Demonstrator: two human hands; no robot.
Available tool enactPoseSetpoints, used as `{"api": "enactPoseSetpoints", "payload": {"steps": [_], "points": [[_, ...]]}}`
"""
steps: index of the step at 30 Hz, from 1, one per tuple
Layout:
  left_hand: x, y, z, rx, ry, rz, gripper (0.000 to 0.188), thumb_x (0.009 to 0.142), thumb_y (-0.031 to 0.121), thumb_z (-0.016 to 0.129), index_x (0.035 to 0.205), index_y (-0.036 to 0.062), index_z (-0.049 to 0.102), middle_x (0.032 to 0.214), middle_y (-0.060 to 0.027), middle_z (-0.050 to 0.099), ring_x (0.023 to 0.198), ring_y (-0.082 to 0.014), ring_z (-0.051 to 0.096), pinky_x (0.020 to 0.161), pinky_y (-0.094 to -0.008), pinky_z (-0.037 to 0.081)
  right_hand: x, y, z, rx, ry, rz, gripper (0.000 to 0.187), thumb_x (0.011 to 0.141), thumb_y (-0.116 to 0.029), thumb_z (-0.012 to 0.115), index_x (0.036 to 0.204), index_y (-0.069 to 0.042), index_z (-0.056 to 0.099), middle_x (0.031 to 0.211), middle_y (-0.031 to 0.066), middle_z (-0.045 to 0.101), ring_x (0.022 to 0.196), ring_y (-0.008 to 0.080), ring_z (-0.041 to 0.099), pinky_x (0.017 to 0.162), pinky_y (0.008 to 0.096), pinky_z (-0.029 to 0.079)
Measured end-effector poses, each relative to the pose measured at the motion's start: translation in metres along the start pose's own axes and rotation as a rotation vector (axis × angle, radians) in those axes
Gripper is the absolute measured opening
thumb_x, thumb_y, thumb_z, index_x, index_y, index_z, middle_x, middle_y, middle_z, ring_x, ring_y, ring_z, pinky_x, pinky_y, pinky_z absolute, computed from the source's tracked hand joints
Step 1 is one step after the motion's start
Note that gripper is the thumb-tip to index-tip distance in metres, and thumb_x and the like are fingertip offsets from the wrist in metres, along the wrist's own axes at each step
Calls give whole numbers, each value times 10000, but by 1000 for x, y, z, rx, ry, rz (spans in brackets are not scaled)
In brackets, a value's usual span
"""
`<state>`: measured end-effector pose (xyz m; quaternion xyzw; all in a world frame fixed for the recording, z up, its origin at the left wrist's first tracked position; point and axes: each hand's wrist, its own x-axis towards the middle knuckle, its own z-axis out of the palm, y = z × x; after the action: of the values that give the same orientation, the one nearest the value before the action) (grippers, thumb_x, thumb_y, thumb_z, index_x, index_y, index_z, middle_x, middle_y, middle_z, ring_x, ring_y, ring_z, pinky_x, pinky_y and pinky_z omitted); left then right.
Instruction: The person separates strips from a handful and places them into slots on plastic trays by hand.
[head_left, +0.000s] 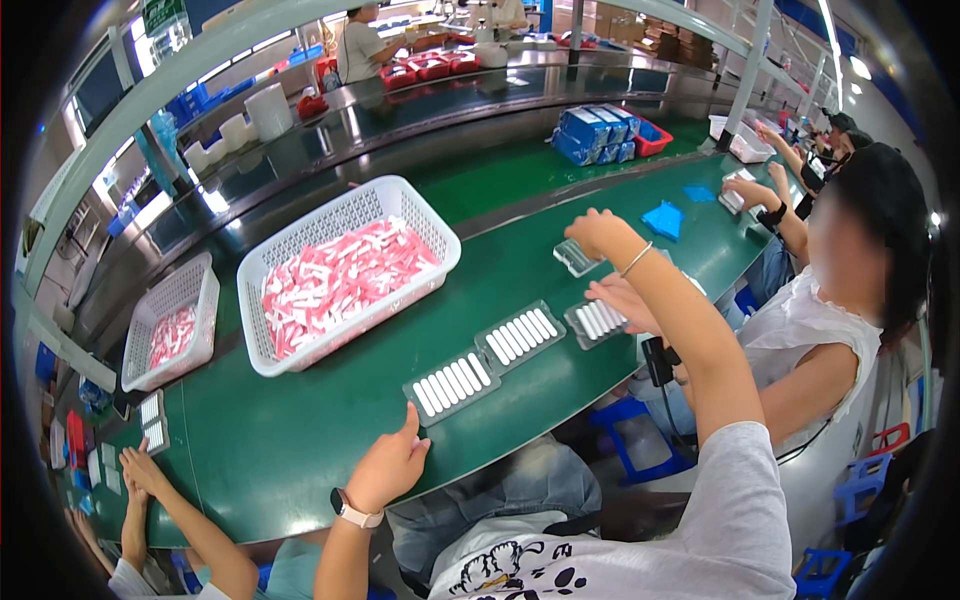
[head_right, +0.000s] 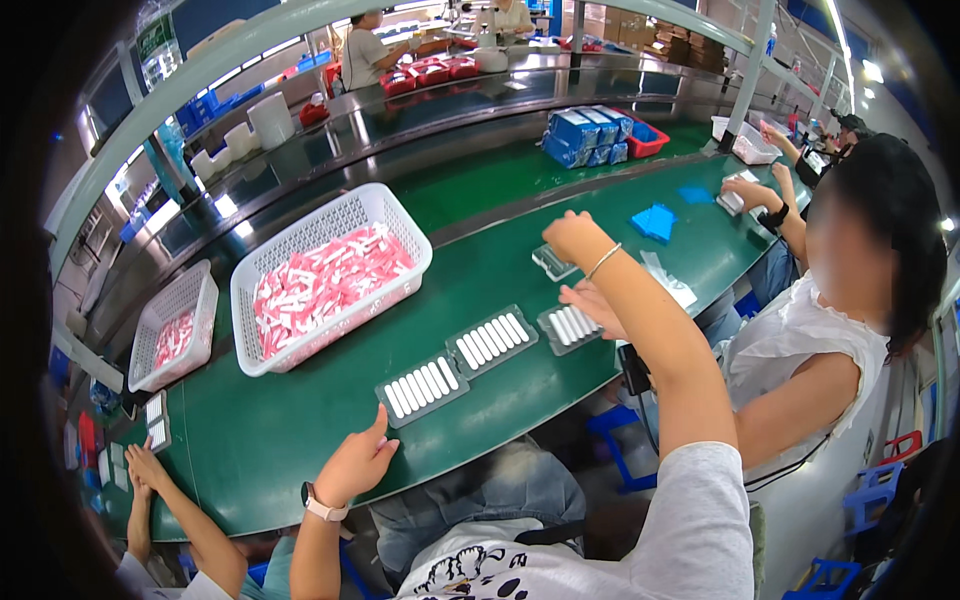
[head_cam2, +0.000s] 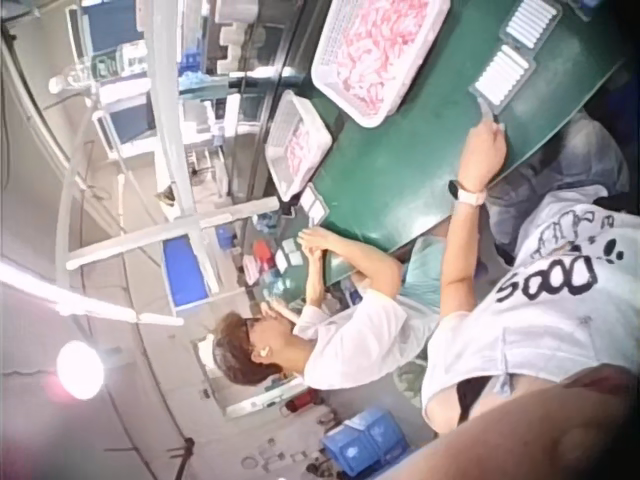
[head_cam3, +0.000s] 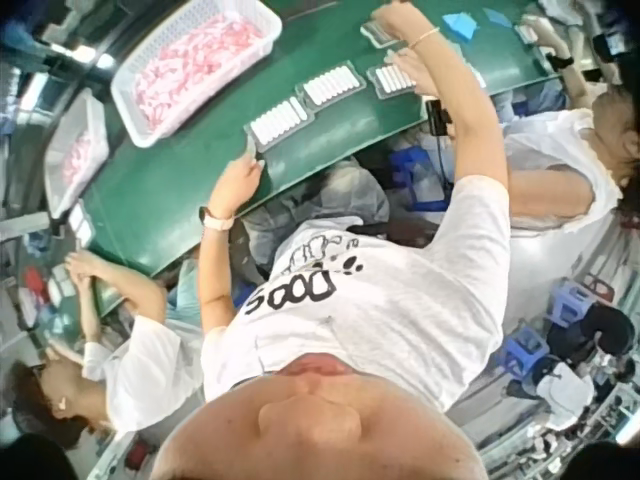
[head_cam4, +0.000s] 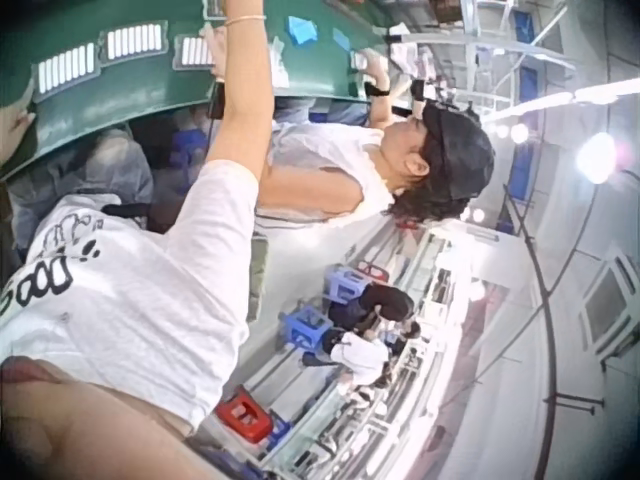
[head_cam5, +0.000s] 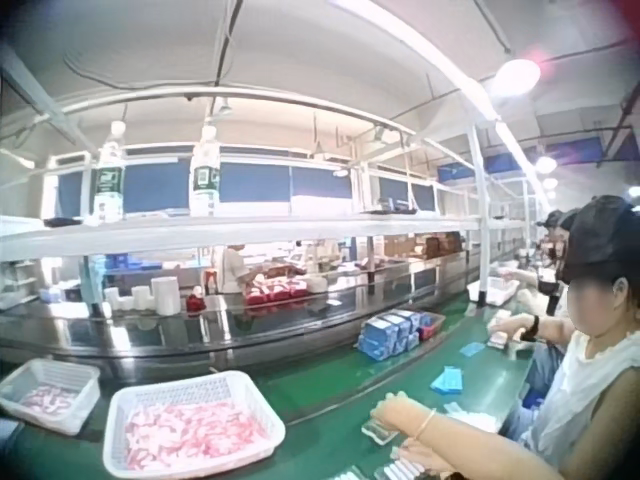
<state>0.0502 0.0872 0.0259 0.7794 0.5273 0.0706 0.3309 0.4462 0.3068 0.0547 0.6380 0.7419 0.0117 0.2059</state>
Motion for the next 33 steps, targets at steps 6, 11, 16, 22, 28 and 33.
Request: {"api": "enactPoseSetpoints", "payload": {"steps": [6,11,16,22,28,33], "points": [[24,17,21,-4,67,159,561,910,146,509,1355,-132,311,743,-265,620,691,-457,600,682,-503,471,7,42,26,-264,77,-207,665,517,-169,880,1112,-121,587,1141,57,609,1107,243,562,867,420,456],[41,40,35,-160,-8,218,502,919,150,509,1350,-64,369,776,-254,624,718,-448,595,668,-490,462,-11,17,1,26,472,-364,660,538,-373,783,1033,5,562,997,152,585,955,330,613,775,404,518],[32,45,44,-303,76,217,295,932,145,532,1170,-28,532,718,-181,627,603,-337,599,568,-400,445,-49,-72,-20,537,654,-642,693,598,-406,742,1119,14,563,1046,198,601,929,359,612,803,424,512],[-29,43,22,-1243,-286,-213,134,963,113,530,1031,20,599,654,38,458,519,-21,312,439,-197,245,-110,-210,-5,389,593,-1043,665,547,-425,766,1030,-2,593,997,99,567,945,250,515,811,366,397],[-43,17,33,-1392,206,-297,105,955,109,543,861,72,516,616,45,370,473,-24,252,395,-199,191,-137,-226,28,483,493,-755,676,613,-401,774,1143,-15,611,1065,85,553,1035,257,469,860,395,341],[-38,27,37,-1510,153,-373,165,953,156,564,834,50,522,580,35,377,452,-41,275,402,-211,190,-169,-228,34,1199,438,-959,304,809,-130,689,1102,-61,646,1043,79,604,995,258,538,816,397,423]]}}
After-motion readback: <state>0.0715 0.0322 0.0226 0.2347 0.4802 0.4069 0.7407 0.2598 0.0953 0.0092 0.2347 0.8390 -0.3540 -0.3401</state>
